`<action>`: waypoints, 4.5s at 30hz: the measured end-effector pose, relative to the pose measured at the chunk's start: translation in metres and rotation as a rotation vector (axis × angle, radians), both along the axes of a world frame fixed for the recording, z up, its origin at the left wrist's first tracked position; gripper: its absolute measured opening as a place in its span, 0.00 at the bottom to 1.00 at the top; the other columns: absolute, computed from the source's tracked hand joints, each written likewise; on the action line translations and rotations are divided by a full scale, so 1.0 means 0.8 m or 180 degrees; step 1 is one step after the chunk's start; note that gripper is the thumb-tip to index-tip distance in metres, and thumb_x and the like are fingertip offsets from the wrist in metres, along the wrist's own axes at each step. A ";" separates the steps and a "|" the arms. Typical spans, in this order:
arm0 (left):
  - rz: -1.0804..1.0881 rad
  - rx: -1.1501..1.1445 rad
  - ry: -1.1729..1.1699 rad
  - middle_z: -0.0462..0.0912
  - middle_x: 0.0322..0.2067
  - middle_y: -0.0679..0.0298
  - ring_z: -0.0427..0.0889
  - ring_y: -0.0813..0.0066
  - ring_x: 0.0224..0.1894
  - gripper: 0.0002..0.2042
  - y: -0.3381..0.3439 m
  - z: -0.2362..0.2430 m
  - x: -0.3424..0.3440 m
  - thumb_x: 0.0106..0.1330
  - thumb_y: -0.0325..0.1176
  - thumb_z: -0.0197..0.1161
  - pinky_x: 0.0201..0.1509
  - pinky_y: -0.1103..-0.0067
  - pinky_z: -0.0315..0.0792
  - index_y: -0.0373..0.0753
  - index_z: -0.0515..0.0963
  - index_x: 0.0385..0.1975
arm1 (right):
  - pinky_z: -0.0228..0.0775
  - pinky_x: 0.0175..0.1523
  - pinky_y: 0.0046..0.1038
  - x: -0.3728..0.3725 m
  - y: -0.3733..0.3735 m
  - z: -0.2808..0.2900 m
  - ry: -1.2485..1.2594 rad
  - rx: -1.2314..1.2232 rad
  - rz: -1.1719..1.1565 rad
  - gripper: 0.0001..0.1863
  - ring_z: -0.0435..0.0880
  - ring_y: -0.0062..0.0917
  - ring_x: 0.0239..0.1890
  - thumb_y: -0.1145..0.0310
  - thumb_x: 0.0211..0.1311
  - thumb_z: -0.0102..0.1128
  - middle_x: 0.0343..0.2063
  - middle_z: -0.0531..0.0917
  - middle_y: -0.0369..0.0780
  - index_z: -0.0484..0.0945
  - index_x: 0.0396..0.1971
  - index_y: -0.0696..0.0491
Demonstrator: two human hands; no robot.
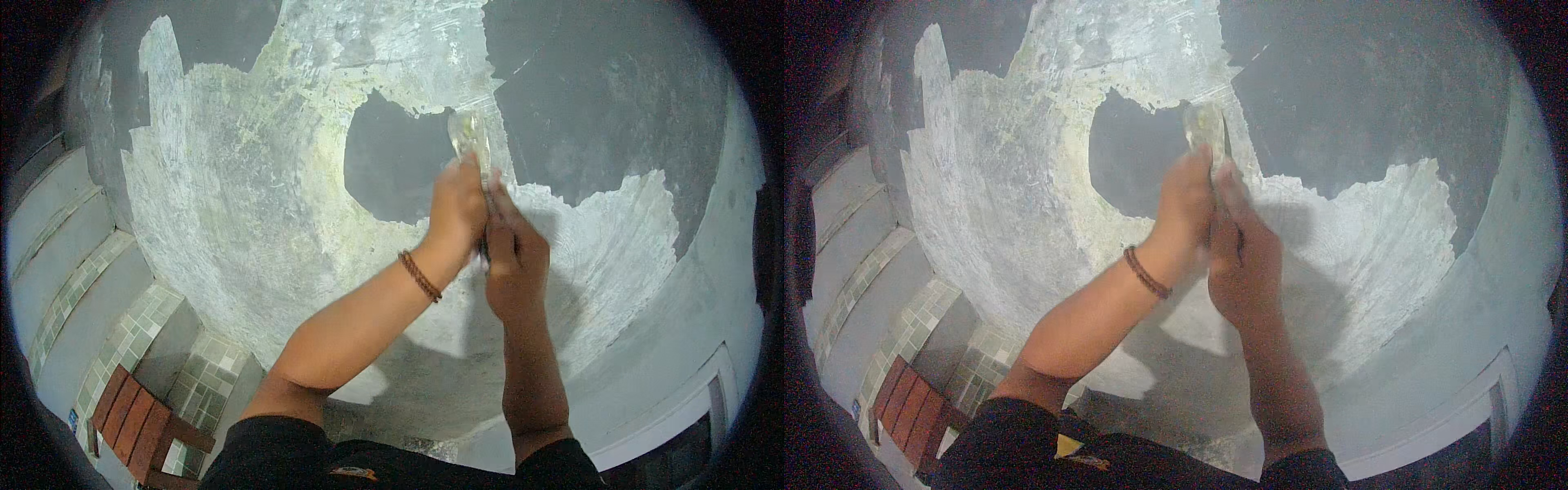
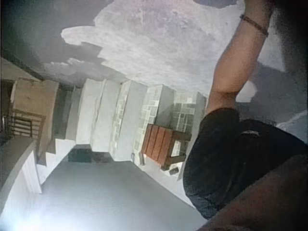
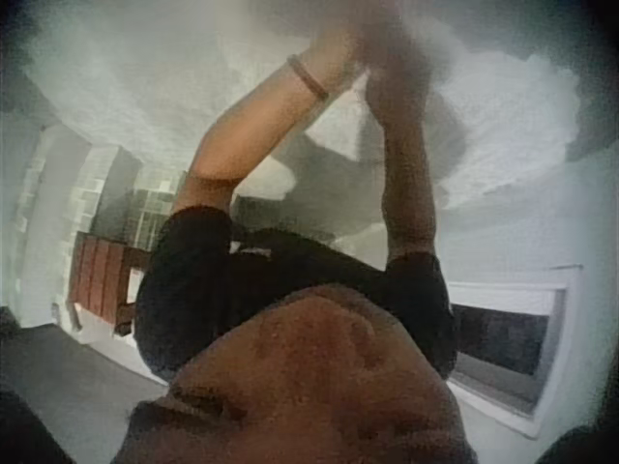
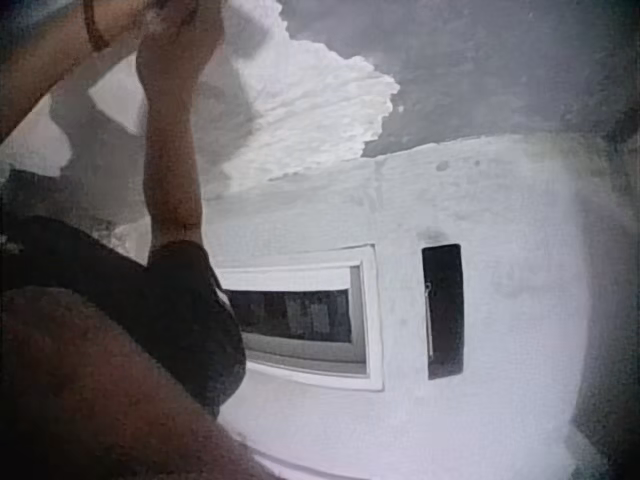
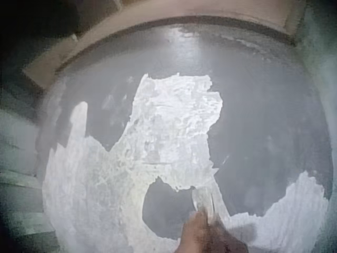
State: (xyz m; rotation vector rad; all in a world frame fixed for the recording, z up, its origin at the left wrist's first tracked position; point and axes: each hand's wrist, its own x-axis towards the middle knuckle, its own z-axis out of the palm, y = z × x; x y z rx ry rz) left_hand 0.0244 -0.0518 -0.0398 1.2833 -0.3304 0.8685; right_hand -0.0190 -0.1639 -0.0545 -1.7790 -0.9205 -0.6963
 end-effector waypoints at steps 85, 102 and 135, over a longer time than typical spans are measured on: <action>0.3465 0.3840 -0.1533 0.64 0.74 0.54 0.58 0.54 0.77 0.36 0.153 -0.002 0.018 0.62 0.45 0.60 0.80 0.53 0.43 0.37 0.67 0.71 | 0.63 0.25 0.28 0.019 -0.088 0.132 -0.2920 -0.2225 -0.1781 0.24 0.70 0.24 0.18 0.73 0.58 0.71 0.21 0.73 0.35 0.84 0.56 0.43; 0.3394 0.3999 -0.1503 0.59 0.75 0.53 0.56 0.51 0.78 0.37 0.154 -0.002 0.014 0.65 0.45 0.60 0.79 0.50 0.43 0.38 0.62 0.74 | 0.70 0.37 0.32 0.045 -0.097 0.213 -0.3082 -0.2529 -0.0967 0.26 0.74 0.29 0.28 0.61 0.58 0.71 0.28 0.75 0.39 0.84 0.58 0.48; 0.3367 0.3811 -0.1546 0.63 0.74 0.52 0.61 0.52 0.76 0.37 0.154 -0.003 0.013 0.61 0.44 0.61 0.79 0.52 0.47 0.36 0.64 0.72 | 0.60 0.17 0.21 0.051 0.094 0.256 -0.0962 0.1746 0.1118 0.16 0.67 0.13 0.13 0.55 0.74 0.60 0.17 0.71 0.29 0.71 0.31 0.49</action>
